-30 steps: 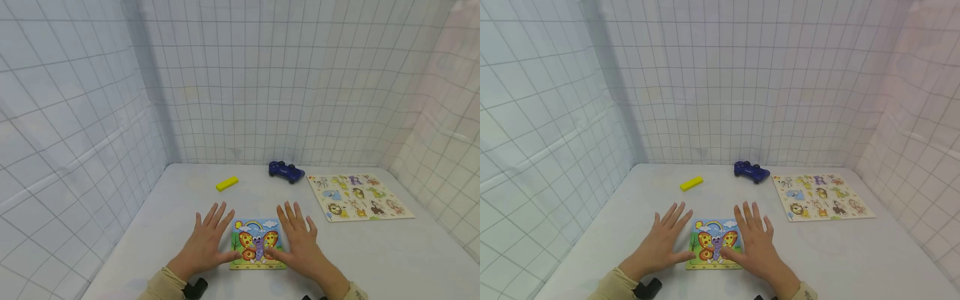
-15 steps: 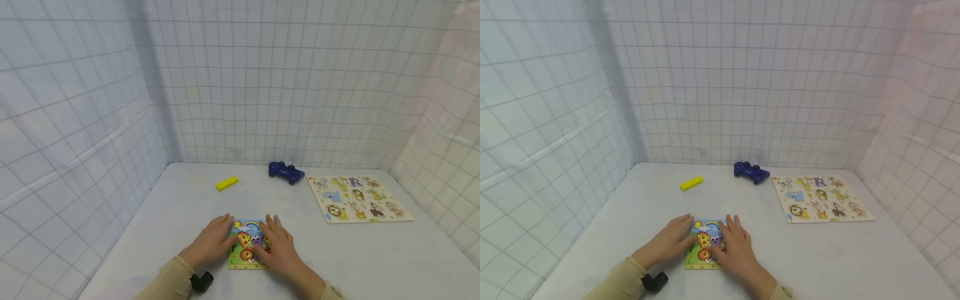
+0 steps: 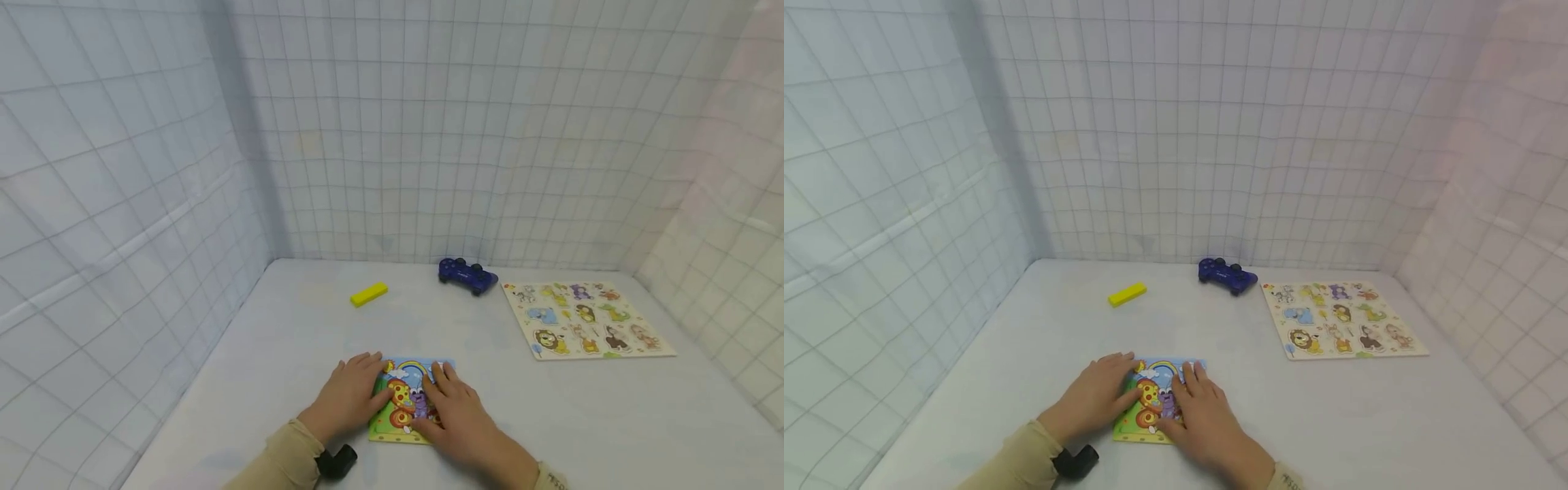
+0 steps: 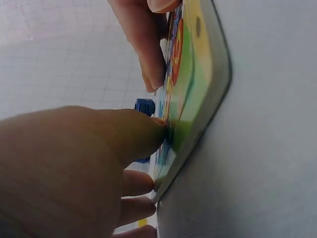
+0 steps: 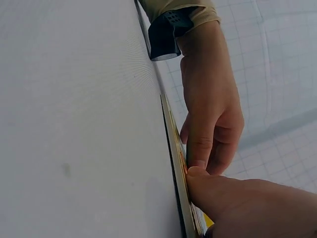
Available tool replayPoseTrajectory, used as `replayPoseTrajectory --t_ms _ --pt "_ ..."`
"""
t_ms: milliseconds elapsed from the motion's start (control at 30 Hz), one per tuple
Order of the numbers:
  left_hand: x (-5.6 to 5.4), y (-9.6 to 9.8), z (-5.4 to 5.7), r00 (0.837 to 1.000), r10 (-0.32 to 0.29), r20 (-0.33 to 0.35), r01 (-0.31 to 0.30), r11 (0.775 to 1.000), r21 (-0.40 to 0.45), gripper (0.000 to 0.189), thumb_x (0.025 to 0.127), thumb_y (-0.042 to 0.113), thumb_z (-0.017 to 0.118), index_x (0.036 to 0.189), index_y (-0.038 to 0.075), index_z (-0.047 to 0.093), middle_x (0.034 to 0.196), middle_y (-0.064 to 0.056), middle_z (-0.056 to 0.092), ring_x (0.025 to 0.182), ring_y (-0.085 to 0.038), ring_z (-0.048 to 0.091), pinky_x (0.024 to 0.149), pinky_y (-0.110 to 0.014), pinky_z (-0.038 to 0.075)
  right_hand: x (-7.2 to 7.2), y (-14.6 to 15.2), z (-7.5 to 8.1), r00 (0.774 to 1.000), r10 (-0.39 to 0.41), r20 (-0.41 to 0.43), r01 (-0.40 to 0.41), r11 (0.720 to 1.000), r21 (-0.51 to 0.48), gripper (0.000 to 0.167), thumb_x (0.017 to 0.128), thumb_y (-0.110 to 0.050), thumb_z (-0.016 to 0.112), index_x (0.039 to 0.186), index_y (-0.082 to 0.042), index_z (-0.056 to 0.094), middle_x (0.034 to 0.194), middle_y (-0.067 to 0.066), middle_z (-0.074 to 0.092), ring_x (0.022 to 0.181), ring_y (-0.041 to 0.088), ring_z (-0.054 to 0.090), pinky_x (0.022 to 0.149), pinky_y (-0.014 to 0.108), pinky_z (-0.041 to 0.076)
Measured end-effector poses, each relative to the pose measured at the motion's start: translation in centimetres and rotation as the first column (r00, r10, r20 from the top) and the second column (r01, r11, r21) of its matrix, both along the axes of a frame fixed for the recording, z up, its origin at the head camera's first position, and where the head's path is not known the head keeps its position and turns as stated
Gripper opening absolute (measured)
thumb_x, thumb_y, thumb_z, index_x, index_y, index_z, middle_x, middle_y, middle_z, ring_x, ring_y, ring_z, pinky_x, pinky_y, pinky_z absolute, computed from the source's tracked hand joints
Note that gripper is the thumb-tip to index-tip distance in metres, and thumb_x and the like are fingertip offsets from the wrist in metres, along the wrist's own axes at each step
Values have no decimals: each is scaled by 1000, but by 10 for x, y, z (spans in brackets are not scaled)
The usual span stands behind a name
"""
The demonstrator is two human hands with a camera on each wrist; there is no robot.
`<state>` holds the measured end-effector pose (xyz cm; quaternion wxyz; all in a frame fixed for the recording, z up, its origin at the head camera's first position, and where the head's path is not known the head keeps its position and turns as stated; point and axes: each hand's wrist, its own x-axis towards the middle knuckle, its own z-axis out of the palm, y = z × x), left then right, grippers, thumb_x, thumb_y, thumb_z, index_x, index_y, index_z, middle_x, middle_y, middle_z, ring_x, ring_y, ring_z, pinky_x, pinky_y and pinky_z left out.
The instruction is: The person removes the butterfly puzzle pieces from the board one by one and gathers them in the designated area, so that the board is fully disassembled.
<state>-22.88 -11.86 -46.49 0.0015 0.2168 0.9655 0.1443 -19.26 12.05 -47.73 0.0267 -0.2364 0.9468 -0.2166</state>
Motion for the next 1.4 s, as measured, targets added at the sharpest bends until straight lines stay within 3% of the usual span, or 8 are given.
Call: replayPoseTrajectory --t_ms 167,300,567,833,1100,1267,1333,1400 --pt "-1 1 0 996 1 -89 2 999 34 45 101 41 65 132 9 62 137 -11 61 131 -34 54 105 -59 46 0 2 -1 996 87 2 -87 996 4 66 105 -55 49 159 -19 41 170 12 23 158 37 17 120 62 23" --pt "-4 0 -4 987 7 -161 10 994 109 33 99 35 70 119 11 62 122 -8 60 121 -32 57 100 -52 49 0 3 -1 994 108 -5 -108 994 34 59 106 -53 46 158 -27 42 170 12 22 157 37 18 118 63 25" --pt "-9 2 -11 987 54 -153 -23 981 194 31 98 34 72 114 11 61 123 -11 59 124 -36 56 105 -66 42 0 2 2 993 119 -5 -119 992 50 57 107 -54 44 158 -31 42 171 11 22 157 37 18 118 63 26" --pt "-12 2 -13 976 79 -202 -33 975 218 33 94 37 76 109 12 62 116 -8 60 113 -29 59 95 -53 49 2 0 0 993 117 11 -118 989 84 51 108 -52 40 158 -41 37 172 12 14 158 38 11 118 64 23" --pt "-12 3 -9 955 93 -282 -25 972 234 35 87 37 84 107 14 67 103 1 65 105 -23 62 93 -48 50 3 -1 1 994 106 21 -107 992 71 49 108 -51 41 156 -40 41 172 11 15 159 38 11 119 65 22" --pt "-14 5 -10 970 125 -208 -51 943 329 28 88 33 83 108 20 69 90 11 71 99 -18 64 94 -50 46 3 -1 4 994 110 29 -111 992 59 50 108 -51 41 156 -39 42 172 12 16 158 39 13 118 66 22" --pt "-16 6 -12 975 155 -158 -80 912 403 22 90 29 81 107 23 69 86 13 70 94 -15 63 93 -50 44 3 -1 5 993 109 35 -111 992 58 50 108 -52 40 156 -39 42 172 11 16 158 39 13 118 66 22" --pt "-17 5 -13 977 193 -94 -124 864 488 17 92 26 78 107 25 69 86 13 70 91 -12 63 91 -46 43 3 -1 5 993 108 41 -111 992 58 50 108 -53 40 156 -39 42 172 11 15 158 38 12 118 66 22"
